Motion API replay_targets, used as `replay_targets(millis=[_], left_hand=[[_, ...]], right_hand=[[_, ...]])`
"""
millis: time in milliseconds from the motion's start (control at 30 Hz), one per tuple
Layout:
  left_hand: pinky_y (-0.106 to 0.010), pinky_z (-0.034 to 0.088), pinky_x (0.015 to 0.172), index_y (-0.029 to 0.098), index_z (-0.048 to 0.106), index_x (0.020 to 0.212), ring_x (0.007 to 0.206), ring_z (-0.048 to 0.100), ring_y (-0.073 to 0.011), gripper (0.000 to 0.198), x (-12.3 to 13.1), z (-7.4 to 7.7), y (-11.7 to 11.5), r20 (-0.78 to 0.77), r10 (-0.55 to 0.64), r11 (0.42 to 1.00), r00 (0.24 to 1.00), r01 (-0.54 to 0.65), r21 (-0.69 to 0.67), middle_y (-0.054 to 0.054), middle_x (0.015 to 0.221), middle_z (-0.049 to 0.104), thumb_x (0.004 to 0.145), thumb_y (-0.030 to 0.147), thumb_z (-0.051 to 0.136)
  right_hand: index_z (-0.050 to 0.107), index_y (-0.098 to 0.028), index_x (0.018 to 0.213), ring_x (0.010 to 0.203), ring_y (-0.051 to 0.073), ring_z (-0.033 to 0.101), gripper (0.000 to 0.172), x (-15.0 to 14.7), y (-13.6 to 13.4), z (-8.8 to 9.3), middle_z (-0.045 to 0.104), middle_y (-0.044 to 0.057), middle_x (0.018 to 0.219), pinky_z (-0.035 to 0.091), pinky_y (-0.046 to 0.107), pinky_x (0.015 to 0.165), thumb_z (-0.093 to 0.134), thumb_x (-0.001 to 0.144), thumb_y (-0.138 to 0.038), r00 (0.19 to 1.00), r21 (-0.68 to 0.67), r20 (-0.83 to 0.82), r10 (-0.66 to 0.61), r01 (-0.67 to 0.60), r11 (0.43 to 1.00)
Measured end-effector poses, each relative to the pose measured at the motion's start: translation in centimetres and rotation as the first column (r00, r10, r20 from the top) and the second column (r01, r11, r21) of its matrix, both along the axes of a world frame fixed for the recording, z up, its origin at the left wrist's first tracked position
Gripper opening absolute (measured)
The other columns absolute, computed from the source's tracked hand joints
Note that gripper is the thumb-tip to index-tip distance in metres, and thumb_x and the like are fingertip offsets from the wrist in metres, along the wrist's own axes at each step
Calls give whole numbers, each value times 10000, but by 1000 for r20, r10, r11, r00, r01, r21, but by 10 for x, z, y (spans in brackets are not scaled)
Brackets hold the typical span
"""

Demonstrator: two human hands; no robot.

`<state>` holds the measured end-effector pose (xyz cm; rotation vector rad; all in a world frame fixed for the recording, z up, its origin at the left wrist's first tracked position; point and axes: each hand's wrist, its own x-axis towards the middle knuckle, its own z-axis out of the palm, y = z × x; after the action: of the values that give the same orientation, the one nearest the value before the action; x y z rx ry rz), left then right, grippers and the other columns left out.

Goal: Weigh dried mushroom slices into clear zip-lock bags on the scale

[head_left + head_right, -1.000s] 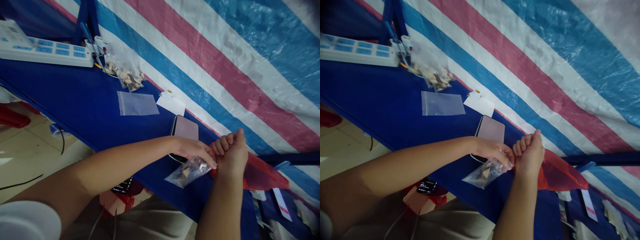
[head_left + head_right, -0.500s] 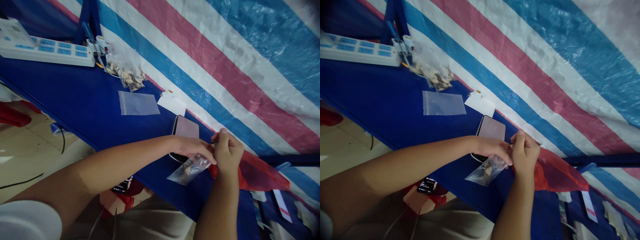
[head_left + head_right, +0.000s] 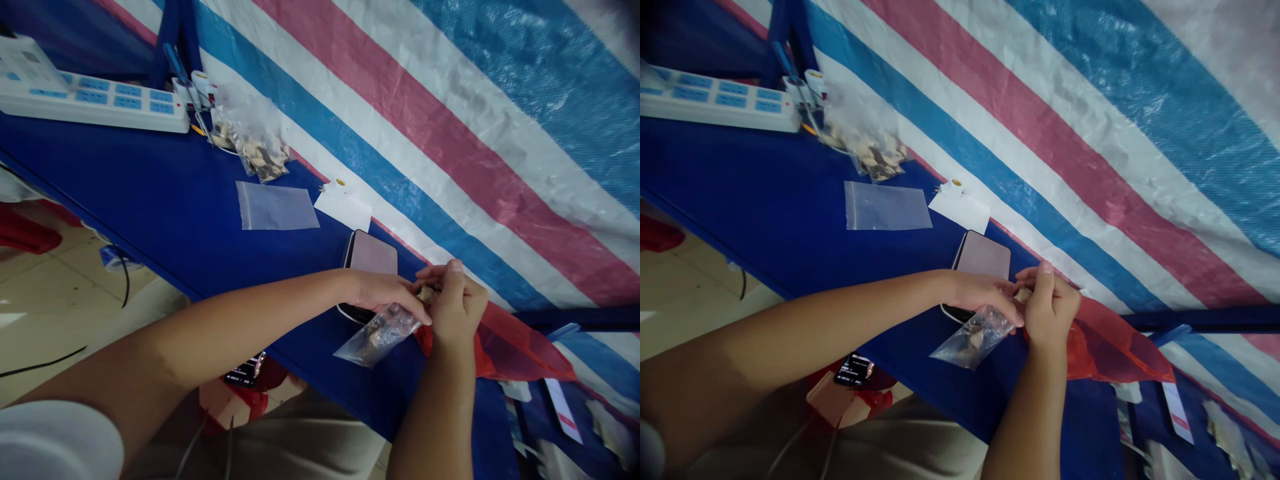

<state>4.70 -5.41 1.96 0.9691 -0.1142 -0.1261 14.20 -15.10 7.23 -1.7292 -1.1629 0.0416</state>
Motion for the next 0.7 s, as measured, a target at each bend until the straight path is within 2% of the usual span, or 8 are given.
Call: replay_targets(millis=[200,433,700], left_hand=[[-306,509,734,168,654,862,779,616,-158,336,1,-1,0,8,1,1000,1000,-1,1,-20,813,650,627,305,852],[-336,516,772,172,658,934,808,624,-177,434,2,-1,0,7,-2,998,1000,2,-57,-28,853,649,583,302,879],[-372,527,838,164,675,891,820,633,-179,354,-2,0,4,14,24,996,1000,-22,-84,-39,864,661,588,251,836]], right_hand=[[716,-159,677,506,164,637,621,1,-1,1,665,48,576,488,274,512,471,973,-647,1000,-11,2,10,-10,1000],[713,-151,725,515,187,666,630,-4,0,0,692,66,608,517,294,513,432,977,-655,997,44,-80,0,4,999],[711,-157,726,494,169,639,596,-10,0,4,684,58,596,463,263,463,453,977,-631,990,84,-141,22,-11,996]])
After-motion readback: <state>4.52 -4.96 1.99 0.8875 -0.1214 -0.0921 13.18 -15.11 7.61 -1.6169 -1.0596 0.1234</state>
